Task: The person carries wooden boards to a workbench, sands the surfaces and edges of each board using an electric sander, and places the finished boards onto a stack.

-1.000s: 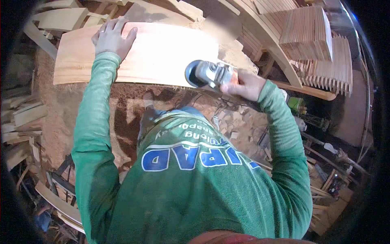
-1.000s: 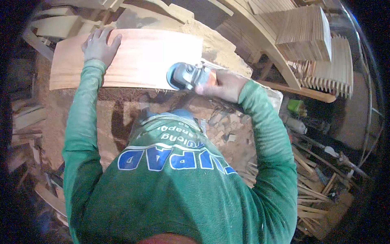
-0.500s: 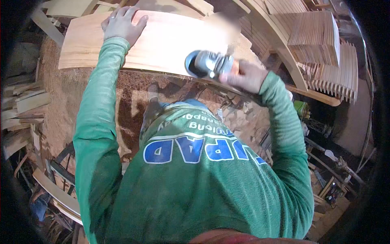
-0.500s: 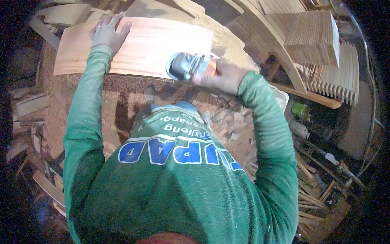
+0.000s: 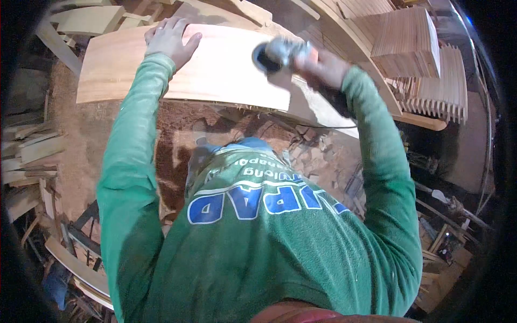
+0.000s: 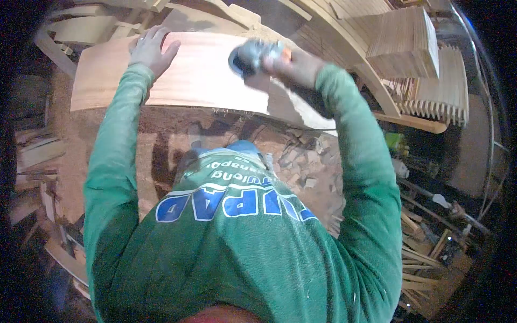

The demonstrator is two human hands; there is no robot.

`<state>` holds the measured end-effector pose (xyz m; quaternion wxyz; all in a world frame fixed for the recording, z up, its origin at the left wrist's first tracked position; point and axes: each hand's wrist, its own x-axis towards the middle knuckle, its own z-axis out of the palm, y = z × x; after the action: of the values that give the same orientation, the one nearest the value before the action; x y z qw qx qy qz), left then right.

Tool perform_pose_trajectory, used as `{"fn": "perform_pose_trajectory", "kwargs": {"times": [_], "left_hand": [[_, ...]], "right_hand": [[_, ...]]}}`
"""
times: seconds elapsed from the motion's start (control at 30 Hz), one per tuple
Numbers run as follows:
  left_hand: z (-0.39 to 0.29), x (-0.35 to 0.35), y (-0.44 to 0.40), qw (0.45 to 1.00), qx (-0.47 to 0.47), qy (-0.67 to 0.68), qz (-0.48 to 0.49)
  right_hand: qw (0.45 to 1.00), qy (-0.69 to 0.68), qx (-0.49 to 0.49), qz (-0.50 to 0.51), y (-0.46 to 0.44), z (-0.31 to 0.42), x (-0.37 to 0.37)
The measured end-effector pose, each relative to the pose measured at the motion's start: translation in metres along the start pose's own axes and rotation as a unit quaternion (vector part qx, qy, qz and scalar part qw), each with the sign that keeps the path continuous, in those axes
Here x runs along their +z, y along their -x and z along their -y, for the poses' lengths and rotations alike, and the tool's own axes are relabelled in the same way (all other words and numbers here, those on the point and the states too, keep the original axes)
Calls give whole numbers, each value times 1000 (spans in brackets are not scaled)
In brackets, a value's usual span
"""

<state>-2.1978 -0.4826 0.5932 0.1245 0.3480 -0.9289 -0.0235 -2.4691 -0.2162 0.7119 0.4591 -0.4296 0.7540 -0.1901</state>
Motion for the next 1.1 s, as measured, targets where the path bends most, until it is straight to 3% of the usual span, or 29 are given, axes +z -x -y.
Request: {"fn": "perform_pose_trajectory", "kwargs": {"times": [0.03,0.1,0.2,0.3,0.37,0.4,0.47,0.5,0.53,0.6,0.67,0.7,0.8,1.0,1.07,1.1], "left_hand": [[-3,-1,4,1000,-6,3,9],[-10,-11,15,999,-12,2,32],[-11,-13,19,1000,-4,6,30],[-6,-8,16,999,14,4,38],[-14,-18,15,997,62,10,55],[-18,-23,21,994,82,13,67],[-37,-14,42,988,127,-40,72],[-50,-14,52,984,151,-67,73],[-69,-28,67,970,138,-109,169],[-83,-39,103,961,172,-64,207],[-64,-45,136,962,173,-45,205],[-50,-47,144,963,174,-35,203],[-1,-57,146,980,24,-87,179],[-13,-52,129,975,35,-110,190],[-14,-51,127,979,40,-103,173],[-11,-45,129,981,42,-108,157]], "right_hand": [[995,93,39,14,16,-4,2],[991,29,53,119,49,0,11],[985,88,32,147,62,-4,12],[989,83,55,108,39,-9,2],[974,173,141,25,20,18,-16],[999,19,21,26,7,6,-19],[995,32,80,-47,-35,-41,-34],[996,30,88,-14,-29,-28,-38],[995,31,93,19,-24,-10,-40],[997,-70,-42,-13,-7,-12,-10],[993,88,40,64,11,-3,-6],[992,71,15,99,23,1,2],[978,30,-18,208,46,14,17],[981,118,-45,145,-13,14,24],[980,187,24,70,-33,25,-5],[989,142,11,30,-46,15,-13]]}}
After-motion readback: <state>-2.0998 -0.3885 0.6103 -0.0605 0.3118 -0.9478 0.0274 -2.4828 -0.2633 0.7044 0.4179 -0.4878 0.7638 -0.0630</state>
